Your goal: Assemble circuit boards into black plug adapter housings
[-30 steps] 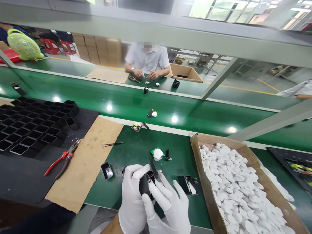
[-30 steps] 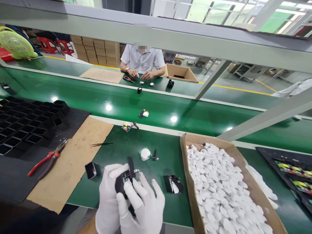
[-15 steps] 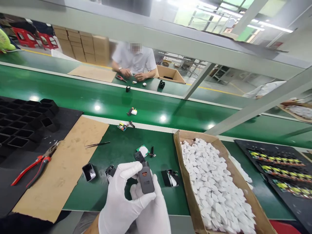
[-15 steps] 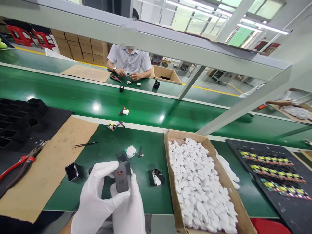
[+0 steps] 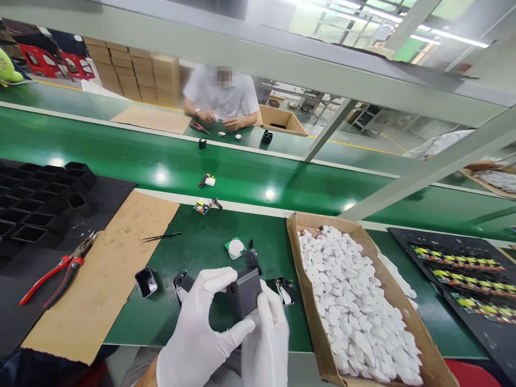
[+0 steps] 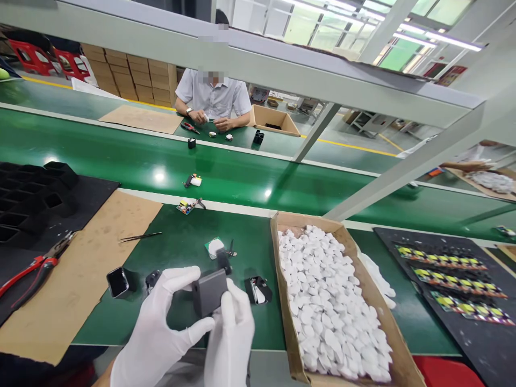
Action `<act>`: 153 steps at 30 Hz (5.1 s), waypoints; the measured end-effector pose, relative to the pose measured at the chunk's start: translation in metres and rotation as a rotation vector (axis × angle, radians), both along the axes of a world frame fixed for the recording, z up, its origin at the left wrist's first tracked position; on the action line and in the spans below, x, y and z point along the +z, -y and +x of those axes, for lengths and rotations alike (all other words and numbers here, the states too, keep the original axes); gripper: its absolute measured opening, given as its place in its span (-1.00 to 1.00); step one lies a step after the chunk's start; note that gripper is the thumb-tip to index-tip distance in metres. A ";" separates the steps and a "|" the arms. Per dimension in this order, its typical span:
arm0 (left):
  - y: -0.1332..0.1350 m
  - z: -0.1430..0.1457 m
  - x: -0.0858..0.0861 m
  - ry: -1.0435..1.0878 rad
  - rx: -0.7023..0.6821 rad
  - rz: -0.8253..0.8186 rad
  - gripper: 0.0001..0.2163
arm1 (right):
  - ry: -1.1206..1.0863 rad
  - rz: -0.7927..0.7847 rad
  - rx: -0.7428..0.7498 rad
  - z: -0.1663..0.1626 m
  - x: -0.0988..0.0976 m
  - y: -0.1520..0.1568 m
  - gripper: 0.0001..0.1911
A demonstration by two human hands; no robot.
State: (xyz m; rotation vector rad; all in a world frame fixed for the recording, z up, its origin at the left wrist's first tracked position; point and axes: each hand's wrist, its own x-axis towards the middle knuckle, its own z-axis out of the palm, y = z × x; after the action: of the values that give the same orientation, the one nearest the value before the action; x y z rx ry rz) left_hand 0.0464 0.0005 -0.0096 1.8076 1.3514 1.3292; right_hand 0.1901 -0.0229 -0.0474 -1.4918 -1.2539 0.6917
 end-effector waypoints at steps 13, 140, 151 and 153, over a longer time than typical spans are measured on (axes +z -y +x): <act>0.014 0.016 -0.013 0.623 -0.507 -0.718 -0.49 | 0.263 0.011 0.224 0.071 0.057 0.010 -0.53; 0.111 -0.043 -0.021 0.179 -0.141 -0.151 -0.57 | 0.000 0.117 0.659 0.008 0.054 0.039 -0.84; 0.099 -0.012 -0.068 -0.077 0.354 0.306 -0.53 | 0.186 0.128 0.166 -0.028 0.033 0.071 -0.76; 0.091 -0.008 -0.075 -0.103 0.364 0.338 -0.56 | 0.192 0.140 0.124 -0.028 0.025 0.069 -0.73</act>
State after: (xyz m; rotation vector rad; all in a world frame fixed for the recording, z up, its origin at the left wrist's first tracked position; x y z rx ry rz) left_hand 0.0380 -0.0910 -0.0851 1.9293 1.6504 1.7643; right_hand 0.1619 -0.0919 -0.0223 -1.3990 -1.5199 0.5386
